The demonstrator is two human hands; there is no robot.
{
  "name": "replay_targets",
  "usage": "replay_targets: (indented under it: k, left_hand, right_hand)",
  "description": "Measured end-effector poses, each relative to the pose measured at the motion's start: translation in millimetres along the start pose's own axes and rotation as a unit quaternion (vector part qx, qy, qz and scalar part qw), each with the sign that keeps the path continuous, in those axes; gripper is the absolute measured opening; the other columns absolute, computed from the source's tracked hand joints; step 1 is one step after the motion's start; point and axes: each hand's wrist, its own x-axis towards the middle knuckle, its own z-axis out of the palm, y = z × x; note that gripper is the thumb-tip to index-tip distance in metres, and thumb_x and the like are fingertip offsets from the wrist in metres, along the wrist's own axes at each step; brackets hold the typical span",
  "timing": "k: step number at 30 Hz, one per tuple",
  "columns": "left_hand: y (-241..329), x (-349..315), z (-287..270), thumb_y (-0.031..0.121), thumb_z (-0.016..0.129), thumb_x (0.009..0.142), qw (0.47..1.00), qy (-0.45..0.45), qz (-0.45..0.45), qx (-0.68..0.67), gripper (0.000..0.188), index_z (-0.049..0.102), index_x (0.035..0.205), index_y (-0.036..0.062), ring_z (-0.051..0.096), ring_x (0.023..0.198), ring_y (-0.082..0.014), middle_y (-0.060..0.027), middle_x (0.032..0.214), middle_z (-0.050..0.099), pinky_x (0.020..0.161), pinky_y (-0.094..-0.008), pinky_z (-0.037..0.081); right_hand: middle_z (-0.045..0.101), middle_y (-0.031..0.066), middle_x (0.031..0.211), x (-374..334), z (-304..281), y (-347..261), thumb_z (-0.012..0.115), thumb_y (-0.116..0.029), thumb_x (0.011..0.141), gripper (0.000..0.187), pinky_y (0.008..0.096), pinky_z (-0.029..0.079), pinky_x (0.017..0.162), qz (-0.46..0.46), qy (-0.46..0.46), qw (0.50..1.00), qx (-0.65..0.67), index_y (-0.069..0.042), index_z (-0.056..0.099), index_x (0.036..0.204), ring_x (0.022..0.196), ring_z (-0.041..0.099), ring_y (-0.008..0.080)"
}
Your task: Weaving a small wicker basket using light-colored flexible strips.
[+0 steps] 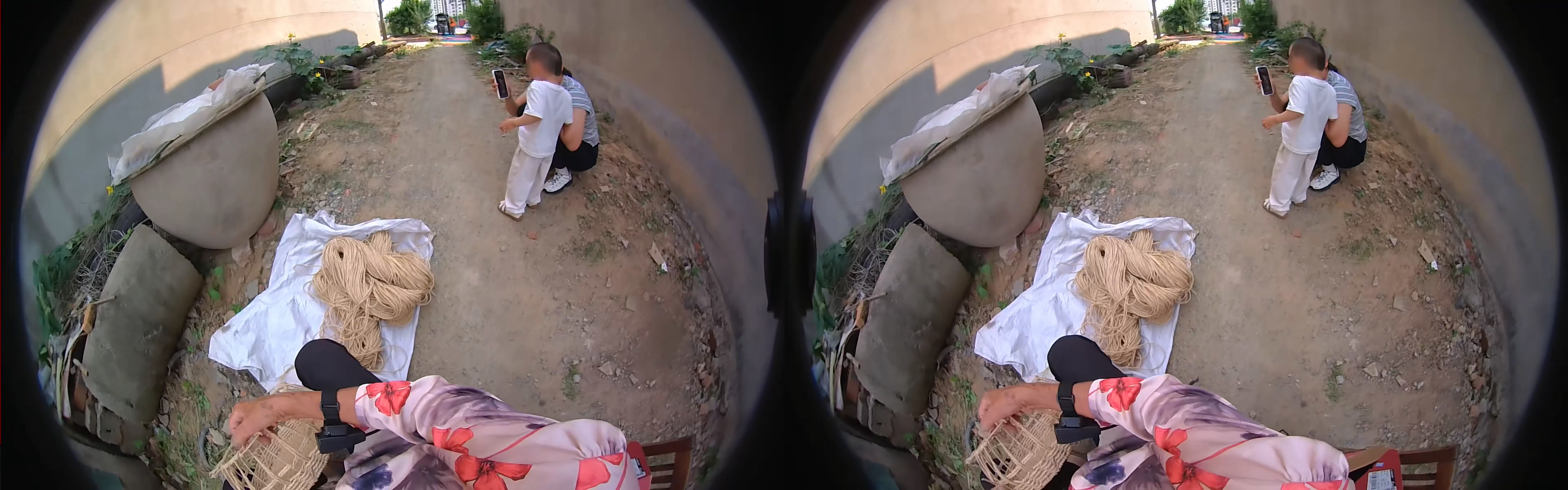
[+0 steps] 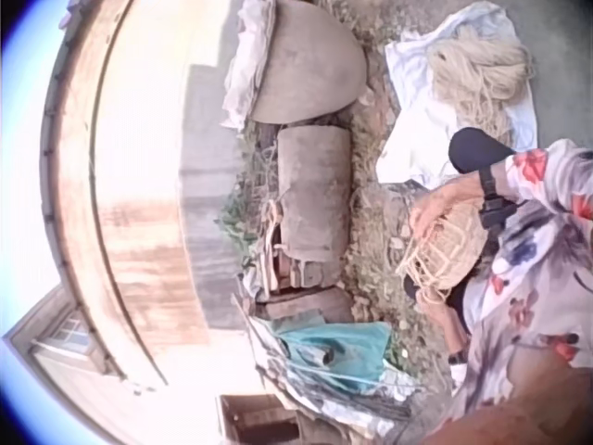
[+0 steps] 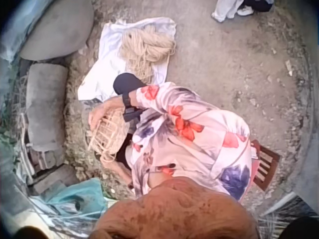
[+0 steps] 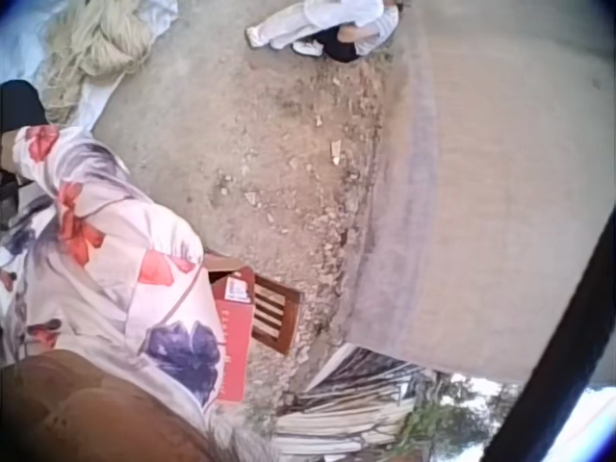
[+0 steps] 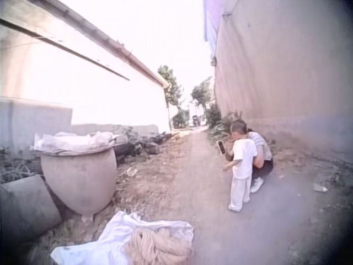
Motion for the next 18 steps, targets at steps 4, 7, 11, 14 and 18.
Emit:
replay_targets:
  k: [4,7,11,14,18]
  left_hand:
    - [19,-6,-9,0.016,0.061,0.091,0.988,-0.066,-0.030,-0.136,0.012,0.062,0.098,0.0061,0.043,0.048,-0.0079,0.0001,0.064,0.051,0.041,-0.0215,0.031]
    - [26,-24,-40,0.012,0.058,0.093,0.961,-0.097,-0.062,-0.252,0.007,0.057,0.088,0.0073,0.035,0.046,-0.0062,0.0030,0.059,0.042,0.041,-0.0213,0.028]
    - [39,-22,-27,0.010,0.056,0.093,0.955,-0.121,-0.072,-0.261,0.012,0.051,0.082,0.0089,0.032,0.045,-0.0061,0.0034,0.058,0.039,0.040,-0.0217,0.027]
    - [67,-19,8,0.009,0.056,0.093,0.954,-0.165,-0.084,-0.236,0.010,0.052,0.084,0.0086,0.035,0.045,-0.0061,0.0023,0.058,0.042,0.040,-0.0210,0.028]
    - [46,-13,-13,0.008,0.057,0.093,0.957,-0.148,-0.093,-0.229,0.011,0.052,0.083,0.0083,0.037,0.044,-0.0061,0.0011,0.057,0.044,0.040,-0.0199,0.028]
  right_hand:
    - [0.062,0.0055,0.057,9,-25,-7,0.064,-0.038,0.078,0.031,0.0253,0.035,0.034,-0.012,-0.017,0.997,0.071,-0.008,0.068,0.073,0.044,0.060,0.0144]
    - [0.060,0.0032,0.057,35,-10,-23,0.064,-0.042,0.077,0.036,0.0268,0.034,0.035,0.014,-0.049,0.997,0.056,-0.007,0.069,0.073,0.042,0.059,0.0148]
    - [0.060,0.0040,0.054,37,-28,7,0.057,-0.042,0.085,0.042,0.0235,0.037,0.035,0.017,-0.012,0.996,0.090,-0.003,0.071,0.077,0.040,0.056,0.0110]
    - [0.060,0.0040,0.056,19,-59,45,0.058,-0.038,0.086,0.038,0.0235,0.041,0.036,0.027,0.029,0.987,0.159,-0.003,0.070,0.078,0.042,0.056,0.0106]
    - [0.058,0.0033,0.056,37,-46,43,0.064,-0.044,0.079,0.041,0.0293,0.042,0.041,0.025,0.017,0.986,0.161,-0.004,0.068,0.073,0.046,0.060,0.0186]
